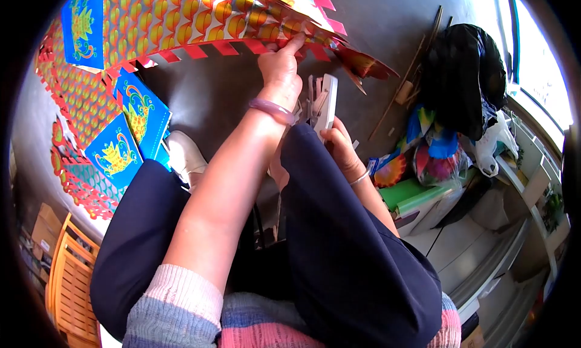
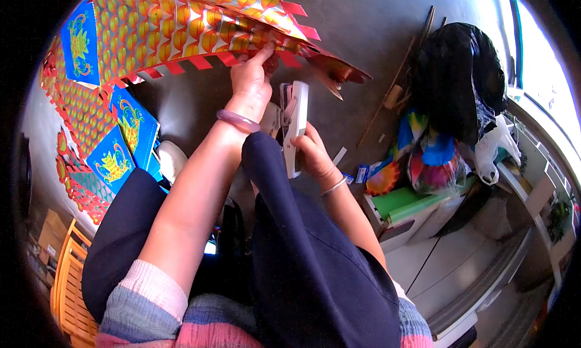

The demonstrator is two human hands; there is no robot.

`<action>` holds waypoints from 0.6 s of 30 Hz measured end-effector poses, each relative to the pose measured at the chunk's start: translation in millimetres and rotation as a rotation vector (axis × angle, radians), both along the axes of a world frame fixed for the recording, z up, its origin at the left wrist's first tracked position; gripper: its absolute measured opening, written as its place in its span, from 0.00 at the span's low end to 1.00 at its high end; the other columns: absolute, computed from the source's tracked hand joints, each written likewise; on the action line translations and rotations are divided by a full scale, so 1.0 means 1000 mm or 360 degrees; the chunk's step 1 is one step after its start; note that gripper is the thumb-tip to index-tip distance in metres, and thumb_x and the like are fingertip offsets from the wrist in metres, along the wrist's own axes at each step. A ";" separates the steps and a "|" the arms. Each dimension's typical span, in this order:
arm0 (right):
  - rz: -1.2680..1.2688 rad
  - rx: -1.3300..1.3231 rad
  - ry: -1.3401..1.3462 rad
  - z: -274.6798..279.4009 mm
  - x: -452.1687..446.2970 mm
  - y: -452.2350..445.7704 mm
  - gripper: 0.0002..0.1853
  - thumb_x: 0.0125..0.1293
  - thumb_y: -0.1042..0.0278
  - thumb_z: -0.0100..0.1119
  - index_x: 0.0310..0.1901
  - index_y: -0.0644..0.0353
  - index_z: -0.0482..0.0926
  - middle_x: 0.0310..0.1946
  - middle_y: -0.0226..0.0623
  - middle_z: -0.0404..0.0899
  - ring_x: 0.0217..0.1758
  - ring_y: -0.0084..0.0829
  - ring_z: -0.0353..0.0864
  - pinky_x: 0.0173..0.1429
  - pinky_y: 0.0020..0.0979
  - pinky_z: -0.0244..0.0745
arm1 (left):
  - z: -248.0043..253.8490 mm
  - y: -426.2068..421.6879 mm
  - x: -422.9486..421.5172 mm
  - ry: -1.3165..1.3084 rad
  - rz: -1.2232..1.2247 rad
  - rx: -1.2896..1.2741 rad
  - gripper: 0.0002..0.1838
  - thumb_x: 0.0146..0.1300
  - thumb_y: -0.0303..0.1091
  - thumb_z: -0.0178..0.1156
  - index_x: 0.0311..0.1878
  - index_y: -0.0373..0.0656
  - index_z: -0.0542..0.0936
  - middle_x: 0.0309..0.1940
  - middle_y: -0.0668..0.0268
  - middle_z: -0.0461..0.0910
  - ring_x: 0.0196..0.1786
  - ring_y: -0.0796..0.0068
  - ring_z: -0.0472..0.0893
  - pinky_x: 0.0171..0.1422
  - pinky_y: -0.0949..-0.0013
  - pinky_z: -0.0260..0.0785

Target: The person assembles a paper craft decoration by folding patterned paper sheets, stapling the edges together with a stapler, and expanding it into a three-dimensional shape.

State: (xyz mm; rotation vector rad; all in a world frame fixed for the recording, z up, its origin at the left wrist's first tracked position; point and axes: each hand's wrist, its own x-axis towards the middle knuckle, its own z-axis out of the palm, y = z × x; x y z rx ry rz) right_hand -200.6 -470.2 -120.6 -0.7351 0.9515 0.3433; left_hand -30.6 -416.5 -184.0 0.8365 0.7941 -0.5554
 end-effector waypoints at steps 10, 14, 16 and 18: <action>0.0427 -0.1031 -0.0088 -0.005 0.034 0.002 0.22 0.57 0.56 0.62 0.44 0.68 0.71 0.30 0.35 0.76 0.33 0.23 0.74 0.39 0.29 0.71 | 0.005 -0.003 0.000 0.0007 0.0106 0.0004 0.13 0.48 0.21 0.67 0.39 0.36 0.77 0.34 0.66 0.79 0.32 0.76 0.77 0.39 0.71 0.69; 0.0463 -0.1177 -0.0111 -0.008 0.041 0.004 0.22 0.56 0.58 0.61 0.43 0.69 0.72 0.30 0.38 0.77 0.34 0.25 0.75 0.39 0.30 0.72 | 0.008 -0.003 0.001 0.0019 0.0135 0.0010 0.13 0.48 0.21 0.67 0.38 0.36 0.77 0.34 0.66 0.79 0.34 0.77 0.77 0.41 0.73 0.69; 0.0473 -0.1201 -0.0082 -0.012 0.047 0.001 0.21 0.56 0.59 0.61 0.43 0.69 0.72 0.31 0.40 0.78 0.34 0.27 0.76 0.41 0.31 0.72 | 0.010 -0.003 0.001 -0.0012 0.0145 0.0042 0.13 0.48 0.22 0.67 0.38 0.36 0.77 0.34 0.66 0.78 0.34 0.77 0.76 0.42 0.73 0.68; 0.0486 -0.1246 -0.0072 -0.010 0.054 0.000 0.21 0.56 0.59 0.61 0.43 0.70 0.73 0.31 0.42 0.78 0.35 0.29 0.77 0.42 0.32 0.72 | 0.006 -0.004 -0.001 -0.0014 0.0120 0.0062 0.14 0.48 0.23 0.68 0.39 0.37 0.78 0.35 0.66 0.79 0.36 0.76 0.76 0.44 0.73 0.67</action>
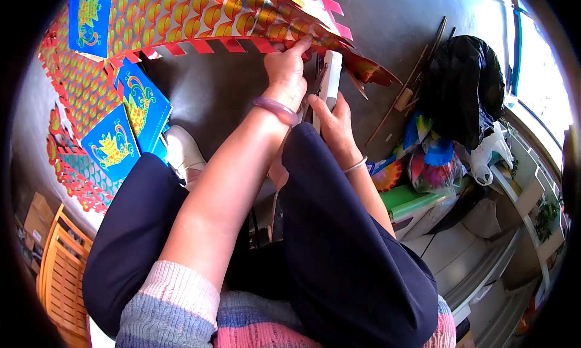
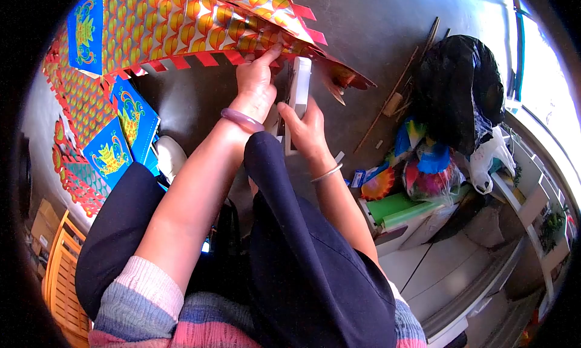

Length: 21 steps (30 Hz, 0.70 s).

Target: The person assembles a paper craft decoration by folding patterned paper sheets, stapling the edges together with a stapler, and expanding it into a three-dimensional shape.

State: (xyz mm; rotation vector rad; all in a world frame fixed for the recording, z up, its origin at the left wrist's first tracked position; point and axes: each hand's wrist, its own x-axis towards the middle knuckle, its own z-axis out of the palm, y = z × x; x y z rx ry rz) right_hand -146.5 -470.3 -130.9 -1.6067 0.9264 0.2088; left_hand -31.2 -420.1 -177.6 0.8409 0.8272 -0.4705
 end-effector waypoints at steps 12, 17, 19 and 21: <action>0.0092 -0.0206 0.0004 -0.004 0.018 -0.001 0.23 0.58 0.56 0.60 0.45 0.70 0.73 0.34 0.41 0.78 0.38 0.28 0.75 0.44 0.31 0.70 | 0.000 0.002 0.002 0.0012 -0.0131 0.0118 0.16 0.48 0.25 0.69 0.40 0.37 0.77 0.37 0.65 0.79 0.39 0.75 0.76 0.47 0.70 0.65; 0.0075 -0.0260 0.0066 -0.003 0.021 0.001 0.21 0.55 0.57 0.61 0.41 0.69 0.75 0.31 0.47 0.80 0.35 0.34 0.79 0.43 0.34 0.72 | 0.000 0.001 0.002 0.0021 -0.0122 0.0105 0.16 0.47 0.25 0.69 0.40 0.37 0.77 0.37 0.65 0.79 0.39 0.75 0.76 0.47 0.69 0.66; 0.0082 -0.0273 0.0104 -0.007 0.020 0.001 0.20 0.55 0.58 0.61 0.39 0.69 0.76 0.29 0.47 0.79 0.33 0.34 0.79 0.41 0.34 0.72 | -0.001 0.002 0.002 0.0014 -0.0121 0.0103 0.15 0.48 0.25 0.69 0.40 0.37 0.77 0.36 0.66 0.79 0.38 0.75 0.76 0.46 0.69 0.66; 0.0106 -0.0296 0.0128 -0.011 0.020 0.001 0.19 0.55 0.58 0.61 0.38 0.69 0.77 0.27 0.46 0.79 0.32 0.34 0.79 0.40 0.34 0.72 | -0.007 0.002 0.001 0.0001 -0.0119 0.0083 0.15 0.48 0.25 0.68 0.40 0.38 0.77 0.36 0.66 0.79 0.38 0.75 0.76 0.46 0.69 0.67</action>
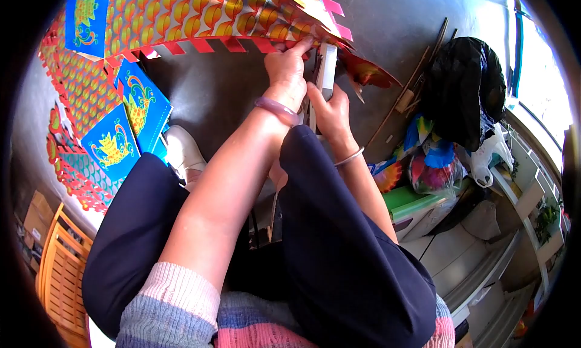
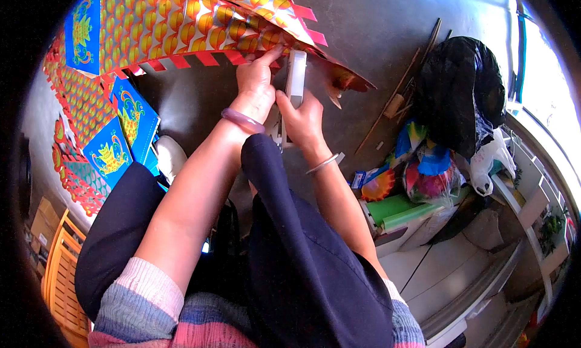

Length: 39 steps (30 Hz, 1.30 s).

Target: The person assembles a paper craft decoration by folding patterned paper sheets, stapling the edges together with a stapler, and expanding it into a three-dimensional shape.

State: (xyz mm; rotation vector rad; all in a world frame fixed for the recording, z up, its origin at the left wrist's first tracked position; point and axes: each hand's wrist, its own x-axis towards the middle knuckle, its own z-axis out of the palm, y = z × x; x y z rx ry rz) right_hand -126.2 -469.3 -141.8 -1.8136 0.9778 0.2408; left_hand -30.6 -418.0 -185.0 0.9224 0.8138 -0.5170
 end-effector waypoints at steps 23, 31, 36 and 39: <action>0.0996 -0.1675 -0.1382 0.370 0.113 -0.045 0.19 0.45 0.60 0.65 0.38 0.61 0.75 0.33 0.41 0.74 0.36 0.44 0.76 0.40 0.37 0.73 | 0.350 0.094 0.031 -0.1644 -0.0435 -0.0201 0.09 0.58 0.22 0.58 0.43 0.35 0.77 0.35 0.60 0.80 0.39 0.72 0.78 0.48 0.70 0.70; 0.1638 -0.1881 -0.1235 0.506 0.051 0.026 0.16 0.44 0.62 0.62 0.35 0.60 0.77 0.29 0.40 0.71 0.33 0.41 0.76 0.38 0.39 0.71 | 0.580 0.210 -0.016 -0.3613 0.0089 0.1882 0.18 0.45 0.21 0.64 0.44 0.40 0.79 0.44 0.61 0.79 0.50 0.62 0.75 0.54 0.65 0.66; 0.1973 -0.2089 -0.1214 0.535 0.027 0.064 0.18 0.44 0.63 0.62 0.38 0.60 0.77 0.29 0.39 0.70 0.32 0.40 0.75 0.36 0.38 0.71 | 0.627 0.236 -0.038 -0.3657 -0.0366 0.2605 0.17 0.44 0.26 0.64 0.42 0.43 0.80 0.43 0.68 0.79 0.49 0.62 0.75 0.55 0.63 0.63; 0.2070 -0.2197 -0.1154 0.546 0.014 0.077 0.18 0.44 0.62 0.62 0.39 0.60 0.77 0.30 0.38 0.70 0.34 0.38 0.75 0.35 0.37 0.71 | 0.640 0.252 -0.039 -0.3676 -0.0602 0.2451 0.14 0.46 0.26 0.63 0.39 0.40 0.80 0.38 0.62 0.80 0.42 0.60 0.77 0.51 0.63 0.66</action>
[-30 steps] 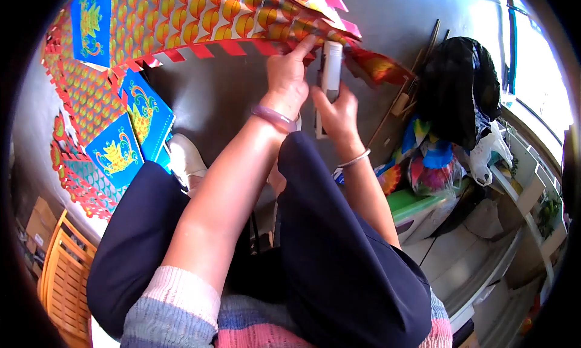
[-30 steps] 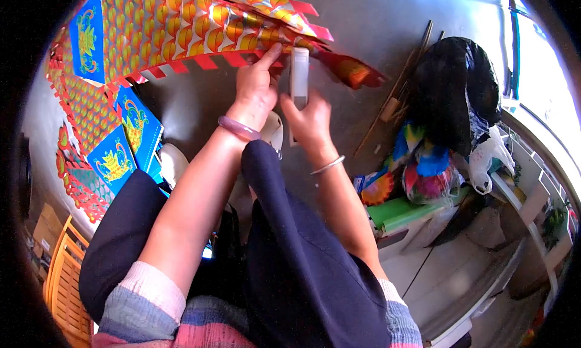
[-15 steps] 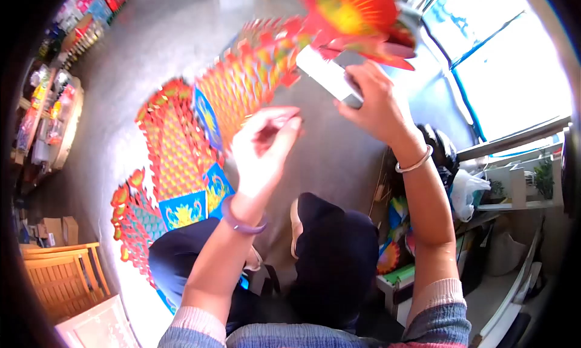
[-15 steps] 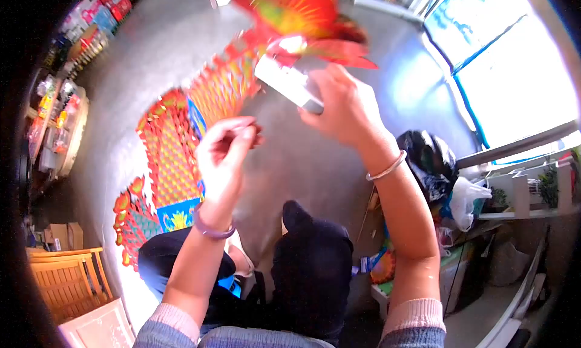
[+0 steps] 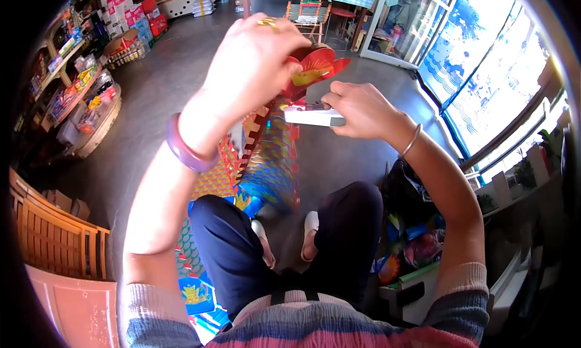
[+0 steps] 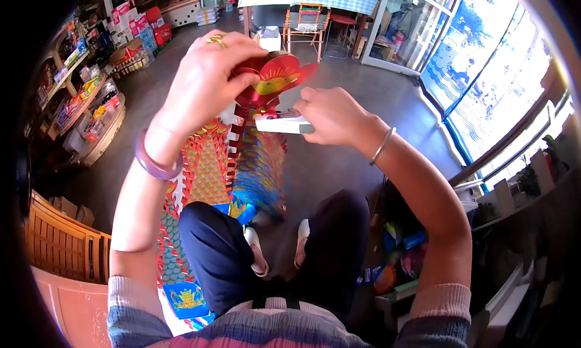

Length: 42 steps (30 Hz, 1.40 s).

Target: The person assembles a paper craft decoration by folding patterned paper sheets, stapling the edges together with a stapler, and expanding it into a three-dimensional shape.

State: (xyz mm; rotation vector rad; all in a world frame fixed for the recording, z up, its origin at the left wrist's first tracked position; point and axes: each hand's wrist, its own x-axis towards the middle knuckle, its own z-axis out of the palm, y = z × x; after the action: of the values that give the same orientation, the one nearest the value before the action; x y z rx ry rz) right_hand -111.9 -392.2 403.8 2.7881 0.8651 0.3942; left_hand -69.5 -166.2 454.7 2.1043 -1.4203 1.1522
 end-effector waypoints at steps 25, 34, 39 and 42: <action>0.0087 -0.0100 0.0184 0.018 -0.015 0.008 0.19 0.45 0.63 0.62 0.41 0.60 0.76 0.33 0.36 0.71 0.38 0.39 0.75 0.39 0.36 0.71 | 0.008 0.011 -0.042 -0.0247 0.0634 0.0512 0.11 0.44 0.25 0.59 0.34 0.46 0.77 0.22 0.66 0.78 0.38 0.69 0.78 0.45 0.68 0.61; -0.0092 0.1244 0.0616 -0.039 -0.013 -0.015 0.23 0.51 0.57 0.63 0.43 0.67 0.75 0.33 0.43 0.76 0.37 0.36 0.77 0.41 0.33 0.71 | -0.008 0.021 -0.035 0.0239 0.0555 0.0696 0.10 0.48 0.22 0.53 0.34 0.46 0.76 0.24 0.60 0.77 0.33 0.58 0.75 0.44 0.64 0.65; -0.0134 0.2072 0.0179 -0.090 -0.027 0.040 0.29 0.50 0.50 0.68 0.43 0.68 0.75 0.32 0.45 0.79 0.35 0.32 0.78 0.42 0.34 0.71 | -0.015 0.016 -0.029 0.0071 0.0485 0.0822 0.08 0.49 0.24 0.54 0.33 0.47 0.77 0.29 0.63 0.78 0.33 0.62 0.76 0.46 0.65 0.64; -0.0198 0.2385 0.0294 -0.084 -0.029 0.065 0.25 0.53 0.54 0.65 0.43 0.69 0.75 0.32 0.43 0.79 0.33 0.29 0.77 0.40 0.32 0.72 | -0.009 0.010 -0.033 0.0099 0.0241 0.0900 0.07 0.47 0.25 0.56 0.31 0.45 0.79 0.40 0.66 0.78 0.42 0.64 0.77 0.51 0.64 0.64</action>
State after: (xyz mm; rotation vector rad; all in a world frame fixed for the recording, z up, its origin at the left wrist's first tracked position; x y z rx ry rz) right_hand -141.4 -327.4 320.0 4.2221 0.4172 1.1445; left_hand -102.3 -156.6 445.5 2.6354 -1.7328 0.7803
